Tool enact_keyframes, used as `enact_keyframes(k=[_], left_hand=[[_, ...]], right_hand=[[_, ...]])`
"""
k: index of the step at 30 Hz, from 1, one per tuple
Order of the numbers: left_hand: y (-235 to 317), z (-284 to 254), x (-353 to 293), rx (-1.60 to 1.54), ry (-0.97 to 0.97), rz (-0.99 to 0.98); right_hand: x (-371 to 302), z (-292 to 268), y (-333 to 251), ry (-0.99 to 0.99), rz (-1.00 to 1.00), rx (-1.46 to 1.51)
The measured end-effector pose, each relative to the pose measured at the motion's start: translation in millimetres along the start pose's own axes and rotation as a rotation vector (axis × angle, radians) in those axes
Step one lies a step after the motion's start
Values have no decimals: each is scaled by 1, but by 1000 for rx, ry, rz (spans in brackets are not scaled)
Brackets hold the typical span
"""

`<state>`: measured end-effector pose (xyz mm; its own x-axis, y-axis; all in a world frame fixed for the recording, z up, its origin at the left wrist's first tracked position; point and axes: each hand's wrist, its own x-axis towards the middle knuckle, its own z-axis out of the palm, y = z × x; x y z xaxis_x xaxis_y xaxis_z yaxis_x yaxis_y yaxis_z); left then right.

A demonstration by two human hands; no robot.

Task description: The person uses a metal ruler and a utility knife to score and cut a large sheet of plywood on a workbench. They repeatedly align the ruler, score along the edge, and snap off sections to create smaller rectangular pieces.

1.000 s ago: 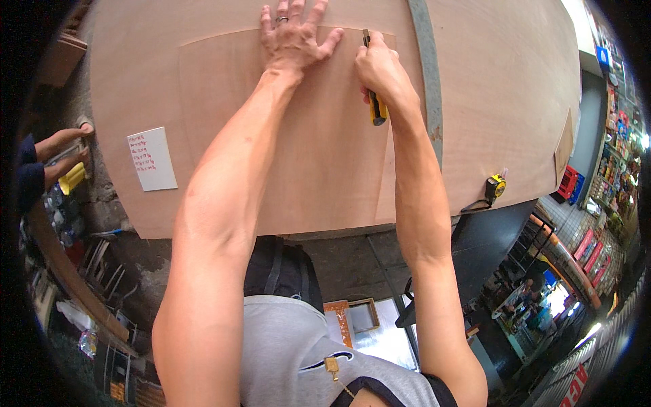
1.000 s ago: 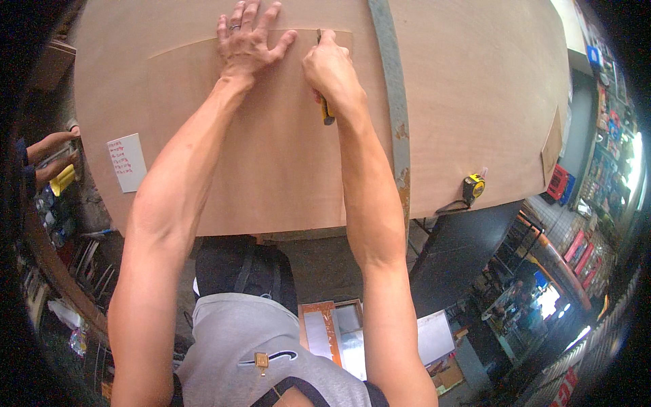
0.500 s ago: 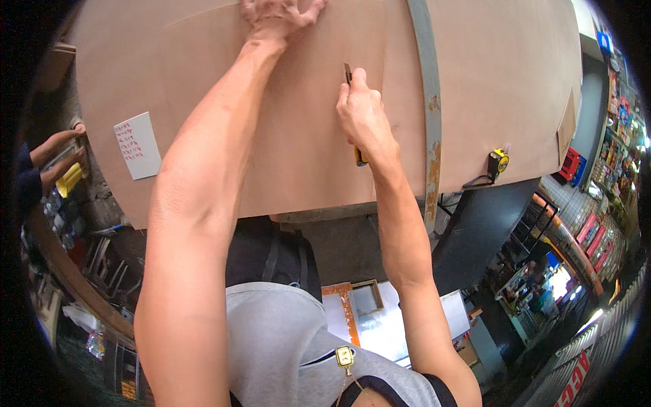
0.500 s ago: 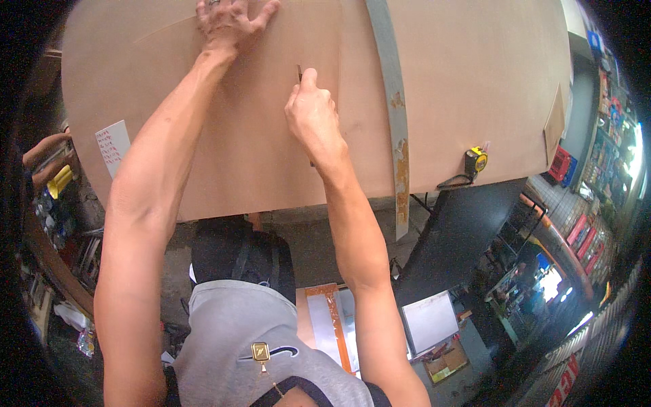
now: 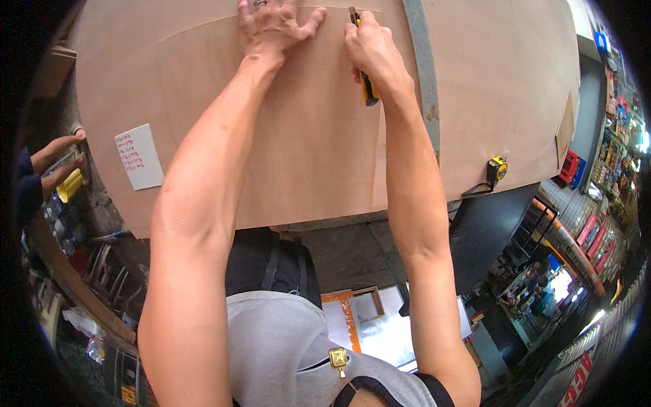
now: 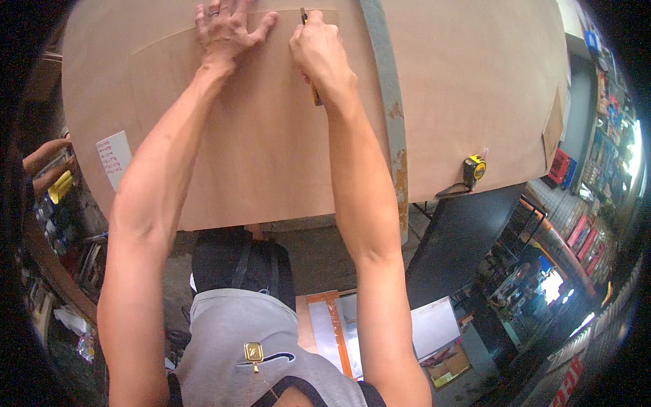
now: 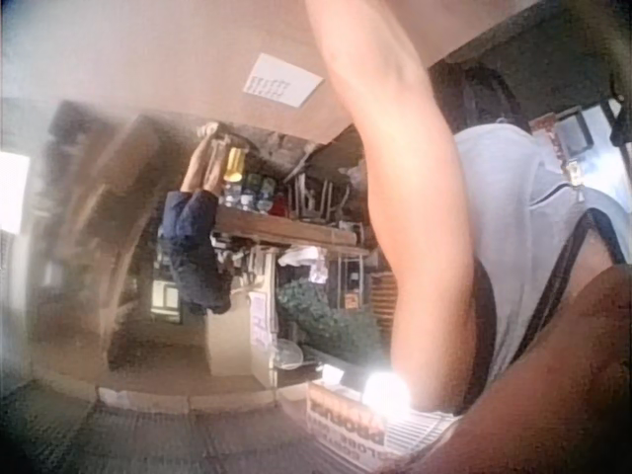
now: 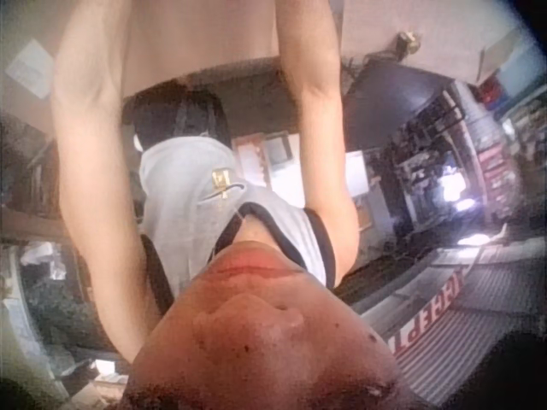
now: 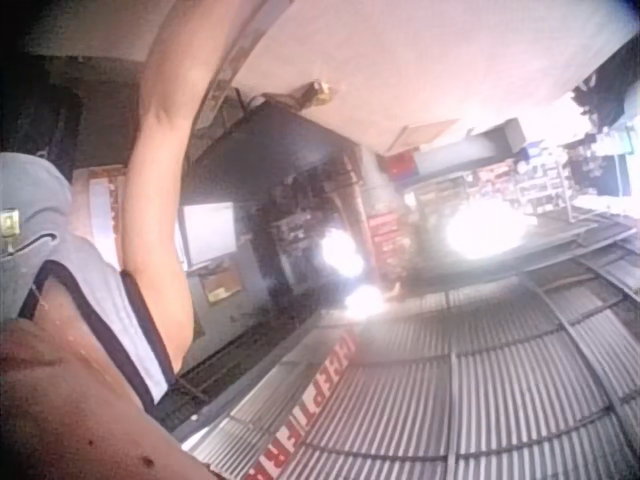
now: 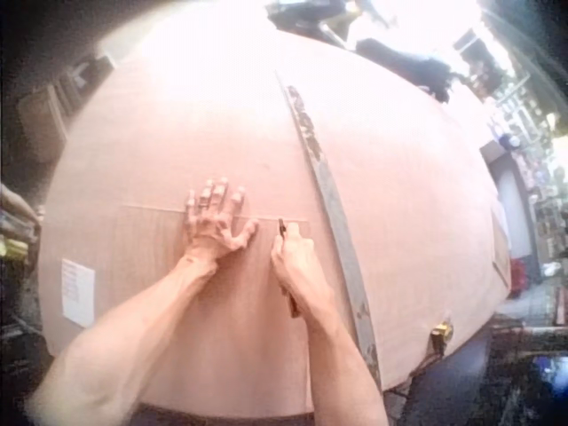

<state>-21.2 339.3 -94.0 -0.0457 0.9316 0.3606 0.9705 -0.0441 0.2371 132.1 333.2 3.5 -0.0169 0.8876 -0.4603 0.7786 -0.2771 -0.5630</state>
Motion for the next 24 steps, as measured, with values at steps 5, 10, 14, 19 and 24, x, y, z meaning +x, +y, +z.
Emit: enact_keyframes(k=[5, 10, 14, 19, 24], left_hand=[[1, -1, 0, -19, -4, 8], [1, 2, 1, -29, 7, 3], [-1, 4, 0, -32, 4, -4], [-2, 3, 0, -21, 0, -1], [0, 1, 3, -33, 16, 11]], right_hand=[[7, 3, 3, -5, 49, -49], [9, 5, 9, -5, -17, -61], [5, -3, -7, -44, 50, 17], [-3, -12, -20, -108, 55, 1], [4, -4, -12, -87, 87, -42]])
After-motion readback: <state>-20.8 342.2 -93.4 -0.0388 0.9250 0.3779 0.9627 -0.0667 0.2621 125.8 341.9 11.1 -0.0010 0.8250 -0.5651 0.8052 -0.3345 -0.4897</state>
